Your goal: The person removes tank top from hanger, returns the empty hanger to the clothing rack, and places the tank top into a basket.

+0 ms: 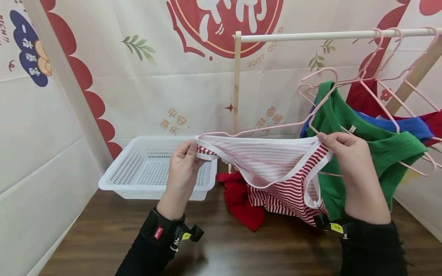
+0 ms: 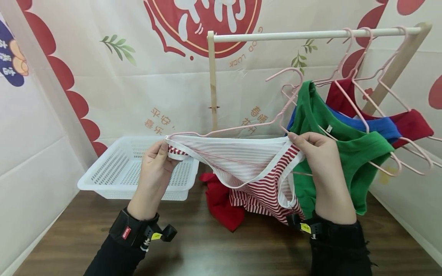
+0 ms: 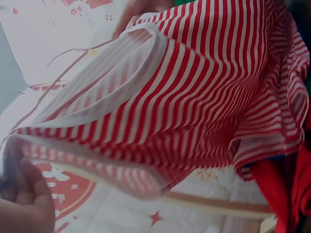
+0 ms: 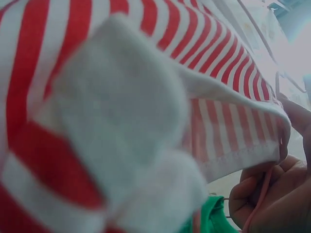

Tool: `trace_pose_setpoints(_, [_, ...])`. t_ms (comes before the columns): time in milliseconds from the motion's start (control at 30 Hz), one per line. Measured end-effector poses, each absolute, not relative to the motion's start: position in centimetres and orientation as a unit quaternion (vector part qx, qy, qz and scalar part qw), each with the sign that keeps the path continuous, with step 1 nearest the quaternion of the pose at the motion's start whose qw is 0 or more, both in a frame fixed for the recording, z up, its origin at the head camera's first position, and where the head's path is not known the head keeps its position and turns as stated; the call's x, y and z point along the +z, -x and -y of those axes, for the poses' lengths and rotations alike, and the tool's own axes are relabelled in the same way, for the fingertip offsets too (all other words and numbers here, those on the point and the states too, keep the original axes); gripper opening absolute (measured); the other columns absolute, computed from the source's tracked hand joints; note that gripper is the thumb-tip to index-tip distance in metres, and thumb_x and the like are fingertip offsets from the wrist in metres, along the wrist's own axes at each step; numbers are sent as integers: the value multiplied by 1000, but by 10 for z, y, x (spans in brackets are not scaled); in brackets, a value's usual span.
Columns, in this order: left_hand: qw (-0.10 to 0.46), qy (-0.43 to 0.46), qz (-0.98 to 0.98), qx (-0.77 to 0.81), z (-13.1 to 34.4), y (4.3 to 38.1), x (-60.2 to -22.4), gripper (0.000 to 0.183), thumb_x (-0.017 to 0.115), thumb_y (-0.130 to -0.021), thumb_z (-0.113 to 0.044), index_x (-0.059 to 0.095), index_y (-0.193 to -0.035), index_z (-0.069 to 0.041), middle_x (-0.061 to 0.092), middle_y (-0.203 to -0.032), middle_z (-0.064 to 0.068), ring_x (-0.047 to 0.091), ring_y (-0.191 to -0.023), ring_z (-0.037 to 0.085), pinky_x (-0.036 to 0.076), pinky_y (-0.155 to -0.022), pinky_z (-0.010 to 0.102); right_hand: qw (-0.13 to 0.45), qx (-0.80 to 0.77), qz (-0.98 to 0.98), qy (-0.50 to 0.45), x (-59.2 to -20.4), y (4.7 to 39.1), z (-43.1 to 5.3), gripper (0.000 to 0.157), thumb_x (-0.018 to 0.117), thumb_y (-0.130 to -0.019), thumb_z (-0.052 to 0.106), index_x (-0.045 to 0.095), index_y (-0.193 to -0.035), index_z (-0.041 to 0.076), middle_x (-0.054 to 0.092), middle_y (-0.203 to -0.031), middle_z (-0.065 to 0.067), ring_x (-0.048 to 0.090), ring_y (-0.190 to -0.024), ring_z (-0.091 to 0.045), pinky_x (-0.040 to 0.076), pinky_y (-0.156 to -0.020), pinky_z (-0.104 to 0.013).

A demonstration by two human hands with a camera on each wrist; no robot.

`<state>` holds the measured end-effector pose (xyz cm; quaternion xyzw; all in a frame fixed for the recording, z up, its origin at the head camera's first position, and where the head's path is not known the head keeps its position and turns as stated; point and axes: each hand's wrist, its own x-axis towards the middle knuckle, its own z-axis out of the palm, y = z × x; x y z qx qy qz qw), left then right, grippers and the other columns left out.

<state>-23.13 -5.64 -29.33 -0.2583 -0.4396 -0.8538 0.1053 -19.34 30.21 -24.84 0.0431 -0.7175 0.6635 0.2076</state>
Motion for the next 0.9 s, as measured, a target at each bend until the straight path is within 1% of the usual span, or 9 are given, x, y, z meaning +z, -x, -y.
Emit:
trace_pose_setpoints(133, [118, 242, 361, -893, 49, 237, -298, 20, 63, -91, -29, 71, -95, -11, 69, -99, 4, 67, -89, 13, 54, -82, 29, 197, 696, 685, -84, -252, 201, -295, 19, 67, -94, 18, 76, -87, 3, 70, -78, 0, 56, -86, -11, 47, -71, -14])
trace_pose_setpoints(300, [70, 226, 367, -900, 46, 241, -303, 17, 56, -98, -19, 69, -93, -9, 68, -96, 5, 67, -87, 13, 54, -80, 28, 170, 752, 629, -99, -254, 207, -290, 18, 64, -95, 16, 77, -89, 5, 72, -80, -2, 65, -76, -8, 52, -71, -16])
trace_pose_setpoints(367, [38, 218, 424, -878, 47, 242, -304, 17, 53, -101, -14, 68, -98, -7, 67, -95, 5, 66, -85, 12, 54, -79, 28, 170, 760, 620, -93, -254, 206, -292, 18, 65, -95, 17, 77, -91, 5, 72, -81, -2, 66, -75, -9, 53, -69, -17])
trace_pose_setpoints(467, [-22, 218, 517, -827, 49, 245, -306, 19, 51, -101, -7, 63, -113, 2, 65, -97, 7, 65, -84, 13, 54, -78, 29, 198, 744, 634, -75, -254, 202, -296, 17, 67, -93, 18, 77, -92, 5, 71, -83, -1, 63, -76, -9, 53, -67, -16])
trace_pose_setpoints(533, [-59, 230, 565, -791, 51, 248, -308, 27, 50, -101, -5, 56, -125, 6, 66, -101, 9, 65, -87, 14, 54, -79, 30, 218, 732, 642, -66, -253, 199, -298, 18, 69, -92, 19, 76, -94, 3, 70, -85, -1, 61, -80, -10, 53, -67, -16])
trace_pose_setpoints(567, [-75, 238, 585, -772, 52, 249, -308, 31, 50, -101, -5, 53, -129, 6, 66, -104, 10, 65, -87, 15, 54, -81, 34, 227, 725, 647, -59, -253, 198, -299, 19, 70, -91, 20, 76, -95, 2, 70, -86, -1, 59, -83, -11, 53, -67, -16])
trace_pose_setpoints(733, [-113, 276, 670, -680, 55, 253, -311, 44, 54, -100, -11, 44, -142, -1, 61, -120, 18, 63, -100, 21, 52, -89, 42, 258, 700, 665, -25, -252, 198, -301, 25, 74, -87, 24, 75, -95, 0, 67, -89, 0, 48, -98, -14, 52, -66, -15])
trace_pose_setpoints(833, [-133, 297, 710, -624, 54, 253, -312, 54, 53, -101, -19, 32, -149, -7, 50, -136, 18, 55, -117, 24, 50, -92, 39, 267, 686, 677, -7, -252, 198, -302, 29, 76, -85, 27, 74, -96, -1, 65, -92, -2, 45, -101, -13, 51, -65, -15])
trace_pose_setpoints(900, [-137, 305, 733, -592, 54, 252, -311, 59, 51, -102, -23, 25, -152, -9, 43, -143, 16, 49, -123, 26, 48, -96, 43, 269, 671, 691, 9, -252, 198, -301, 34, 76, -84, 31, 74, -99, 0, 63, -95, -3, 45, -101, -12, 51, -64, -15])
